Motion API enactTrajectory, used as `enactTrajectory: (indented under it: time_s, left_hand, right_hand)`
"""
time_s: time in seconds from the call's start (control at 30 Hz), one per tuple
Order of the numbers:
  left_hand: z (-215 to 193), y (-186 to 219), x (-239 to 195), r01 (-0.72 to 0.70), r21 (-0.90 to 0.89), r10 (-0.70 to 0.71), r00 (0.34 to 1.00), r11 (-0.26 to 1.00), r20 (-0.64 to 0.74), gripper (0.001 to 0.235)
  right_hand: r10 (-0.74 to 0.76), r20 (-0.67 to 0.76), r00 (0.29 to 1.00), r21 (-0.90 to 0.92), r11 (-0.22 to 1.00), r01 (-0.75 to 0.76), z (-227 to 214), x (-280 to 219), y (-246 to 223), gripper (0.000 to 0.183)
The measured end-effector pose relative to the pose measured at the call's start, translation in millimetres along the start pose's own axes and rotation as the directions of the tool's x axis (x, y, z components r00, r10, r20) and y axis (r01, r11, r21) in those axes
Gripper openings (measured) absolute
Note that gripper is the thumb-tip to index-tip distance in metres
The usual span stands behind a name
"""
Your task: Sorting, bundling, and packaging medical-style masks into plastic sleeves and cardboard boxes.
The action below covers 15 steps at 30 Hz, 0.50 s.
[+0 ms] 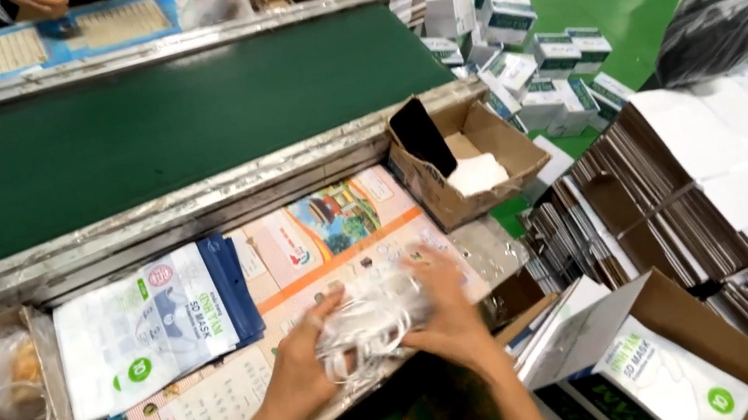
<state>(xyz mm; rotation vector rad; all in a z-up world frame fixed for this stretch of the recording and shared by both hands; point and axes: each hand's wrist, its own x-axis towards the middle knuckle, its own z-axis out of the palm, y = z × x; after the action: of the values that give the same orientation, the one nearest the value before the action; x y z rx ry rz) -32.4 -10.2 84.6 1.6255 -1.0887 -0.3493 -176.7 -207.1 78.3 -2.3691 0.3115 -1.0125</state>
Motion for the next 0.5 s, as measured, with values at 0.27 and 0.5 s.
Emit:
enactTrajectory:
  time_s: [0.27, 0.5]
  left_hand:
    - [11.8, -30.0, -9.5, 0.129, 0.096, -0.121, 0.989, 0.987, -0.079, 0.097]
    - [11.6, -32.9, -4.6, 0.018, 0.211, -0.020, 1.000, 0.977, 0.009, 0.105]
  right_hand:
    - [0.140, 0.379, 0.915, 0.229, 0.944, -0.239, 55.1, -46.3, 37.3, 0.058]
    - [0.171, 0.451, 0.876, 0.235, 0.924, -0.302, 46.3, -10.5, -0.5, 0.091]
